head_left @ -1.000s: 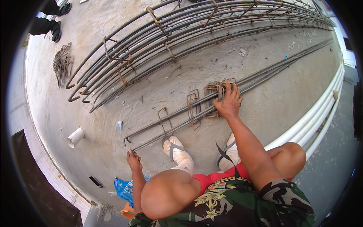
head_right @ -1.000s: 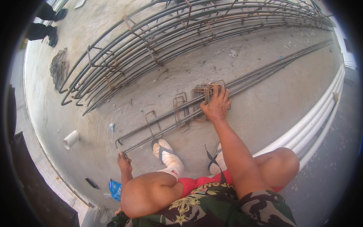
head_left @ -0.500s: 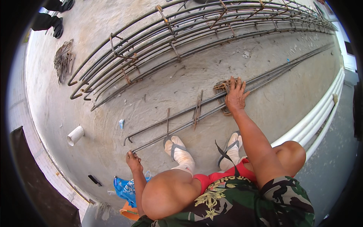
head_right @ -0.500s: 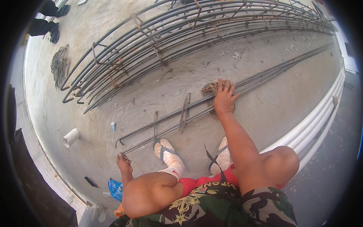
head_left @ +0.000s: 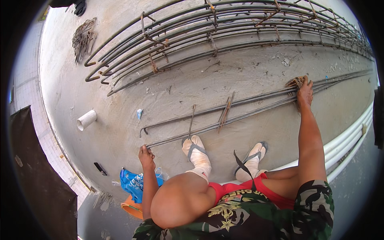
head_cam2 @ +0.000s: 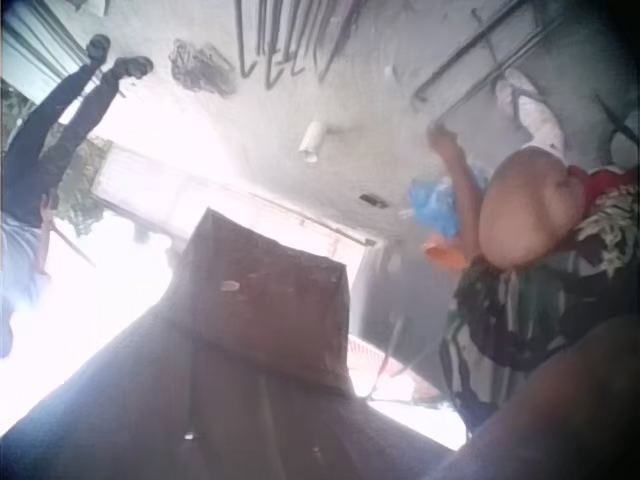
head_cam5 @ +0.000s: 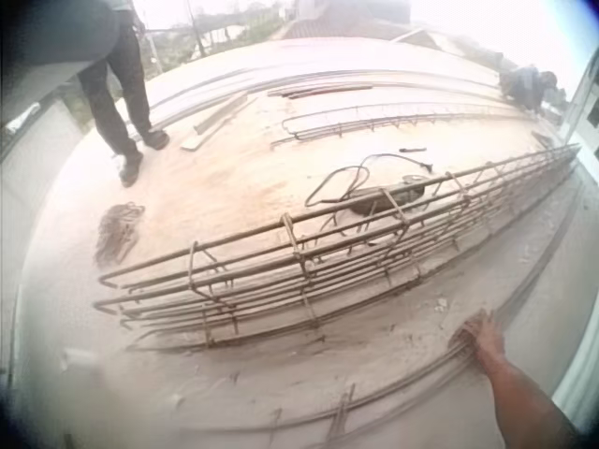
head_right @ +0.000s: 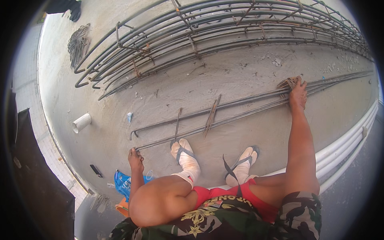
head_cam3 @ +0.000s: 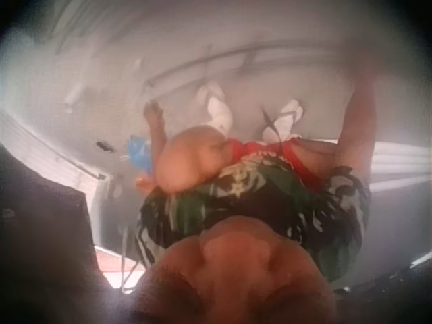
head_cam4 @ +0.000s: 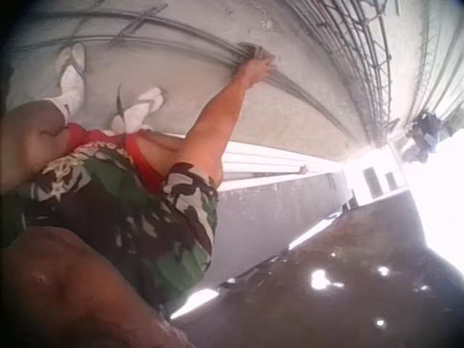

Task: The person gathers small U-shaped rebar stirrups and threads them onto a long rebar rod, then places the assembled unit onto a larger rebar cage structure. The person repeats this process, adding more stirrups to the rod and positioning them along the cage.

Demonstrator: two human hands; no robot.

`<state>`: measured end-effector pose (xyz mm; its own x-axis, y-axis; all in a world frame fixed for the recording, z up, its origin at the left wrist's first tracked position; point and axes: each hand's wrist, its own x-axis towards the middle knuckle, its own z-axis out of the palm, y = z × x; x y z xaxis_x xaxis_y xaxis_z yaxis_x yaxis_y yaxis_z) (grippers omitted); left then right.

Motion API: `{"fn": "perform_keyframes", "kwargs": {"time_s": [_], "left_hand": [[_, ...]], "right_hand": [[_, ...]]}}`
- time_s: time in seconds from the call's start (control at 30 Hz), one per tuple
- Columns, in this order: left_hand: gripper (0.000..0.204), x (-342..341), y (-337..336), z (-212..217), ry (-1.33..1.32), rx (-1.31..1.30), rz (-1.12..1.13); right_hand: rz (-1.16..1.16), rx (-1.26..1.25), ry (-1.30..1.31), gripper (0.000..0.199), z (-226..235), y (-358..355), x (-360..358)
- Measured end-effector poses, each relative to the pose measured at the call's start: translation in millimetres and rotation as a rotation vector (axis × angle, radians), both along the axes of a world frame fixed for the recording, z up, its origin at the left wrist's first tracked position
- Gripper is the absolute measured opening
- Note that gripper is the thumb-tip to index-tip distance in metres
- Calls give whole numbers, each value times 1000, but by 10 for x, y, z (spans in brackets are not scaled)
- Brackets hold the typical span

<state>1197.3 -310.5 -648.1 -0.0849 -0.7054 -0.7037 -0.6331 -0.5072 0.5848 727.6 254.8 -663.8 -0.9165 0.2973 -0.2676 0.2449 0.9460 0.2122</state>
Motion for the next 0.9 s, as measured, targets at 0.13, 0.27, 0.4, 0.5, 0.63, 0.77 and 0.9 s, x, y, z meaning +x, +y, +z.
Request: {"fn": "perform_keyframes", "kwargs": {"time_s": [0.13,0.27,0.4,0.5,0.63,0.77,0.9], "left_hand": [[22,46,-41,-128,-62,15,-152],[25,-75,-33,-397,-114,2,-279],[28,57,-46,-457,-370,-166,-467],[31,241,-150,-672,-607,-173,-670],[34,356,-213,-776,-609,-230,-727],[42,877,-697,-932,-503,-214,-782],[33,-611,-458,-758,-553,-37,-888]], "right_hand": [[-19,8,-30,67,-248,533,-166],[137,-248,-153,93,-395,1232,-277],[121,-465,-185,94,-212,1007,-216],[191,-378,-189,84,-78,988,-225],[178,-418,-254,70,273,608,-279],[379,-339,-337,62,1047,-327,-205],[544,-438,-275,54,2084,-810,229]]}}
